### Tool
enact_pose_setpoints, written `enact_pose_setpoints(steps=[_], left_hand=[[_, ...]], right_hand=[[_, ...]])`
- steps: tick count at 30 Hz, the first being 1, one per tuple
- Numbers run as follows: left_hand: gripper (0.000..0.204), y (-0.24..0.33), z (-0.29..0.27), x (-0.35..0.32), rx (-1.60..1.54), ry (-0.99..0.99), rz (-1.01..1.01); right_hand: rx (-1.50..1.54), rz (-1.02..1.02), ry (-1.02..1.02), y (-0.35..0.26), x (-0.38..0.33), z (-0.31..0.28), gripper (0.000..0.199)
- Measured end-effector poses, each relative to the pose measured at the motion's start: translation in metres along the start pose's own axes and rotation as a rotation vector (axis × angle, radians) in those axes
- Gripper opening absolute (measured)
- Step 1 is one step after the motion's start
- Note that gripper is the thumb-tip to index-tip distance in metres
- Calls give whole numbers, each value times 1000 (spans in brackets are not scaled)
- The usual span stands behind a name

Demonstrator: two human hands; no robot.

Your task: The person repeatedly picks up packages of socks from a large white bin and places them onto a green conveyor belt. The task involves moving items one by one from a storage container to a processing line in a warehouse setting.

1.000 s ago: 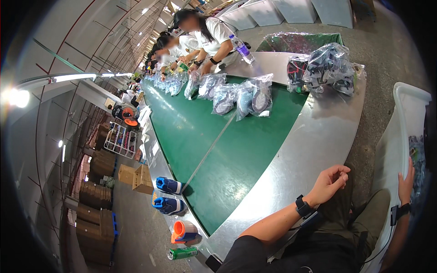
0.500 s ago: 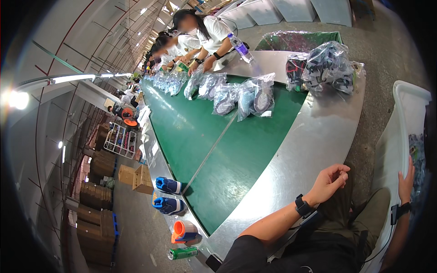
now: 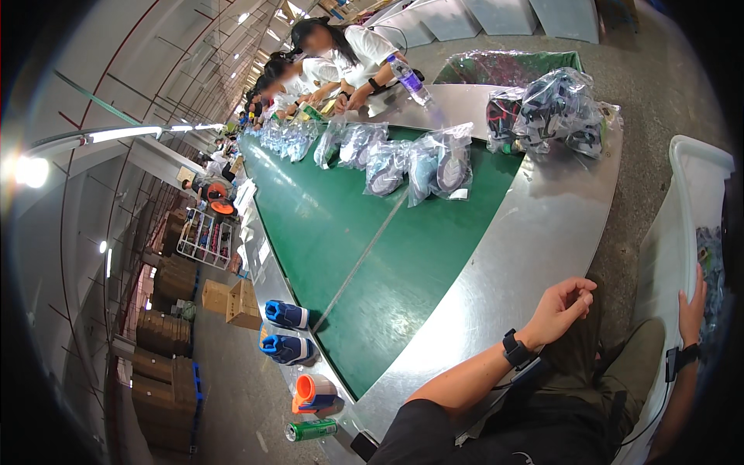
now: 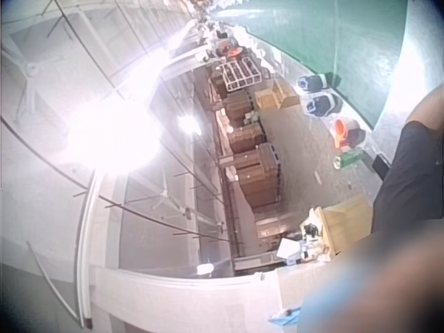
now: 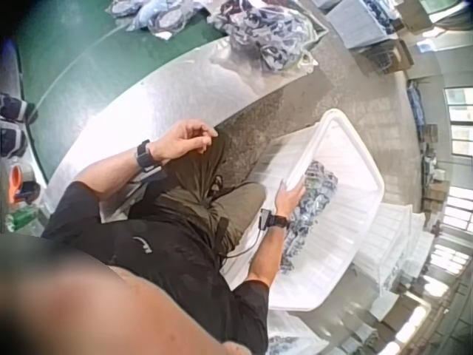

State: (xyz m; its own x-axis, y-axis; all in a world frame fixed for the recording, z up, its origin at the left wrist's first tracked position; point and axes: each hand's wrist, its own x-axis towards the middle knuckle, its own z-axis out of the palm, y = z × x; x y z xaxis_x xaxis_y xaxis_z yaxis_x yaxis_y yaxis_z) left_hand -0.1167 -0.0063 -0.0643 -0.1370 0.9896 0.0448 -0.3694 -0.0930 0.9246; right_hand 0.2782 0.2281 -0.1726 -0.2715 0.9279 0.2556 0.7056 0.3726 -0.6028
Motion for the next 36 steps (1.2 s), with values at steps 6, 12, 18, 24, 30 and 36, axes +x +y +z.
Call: enact_pose_setpoints(steps=[6, 12, 18, 24, 30, 36], left_hand=[[26, 1, 0, 0, 3, 3, -6], [26, 0, 0, 0, 0, 3, -6], [26, 0, -1, 0, 11, 9, -14], [27, 0, -1, 0, 4, 14, -15], [28, 0, -3, -1, -15, 0, -36], [26, 8, -2, -3, -14, 57, -90]], right_hand=[[-31, -26, 3, 1, 1, 0, 79], [-46, -33, 5, 3, 1, 0, 79], [-38, -35, 4, 1, 1, 0, 81], [-16, -8, 9, -3, 1, -1, 80], [12, 23, -10, -14, 1, -5, 80], [-3, 89, -16, -40, -2, -13, 82]])
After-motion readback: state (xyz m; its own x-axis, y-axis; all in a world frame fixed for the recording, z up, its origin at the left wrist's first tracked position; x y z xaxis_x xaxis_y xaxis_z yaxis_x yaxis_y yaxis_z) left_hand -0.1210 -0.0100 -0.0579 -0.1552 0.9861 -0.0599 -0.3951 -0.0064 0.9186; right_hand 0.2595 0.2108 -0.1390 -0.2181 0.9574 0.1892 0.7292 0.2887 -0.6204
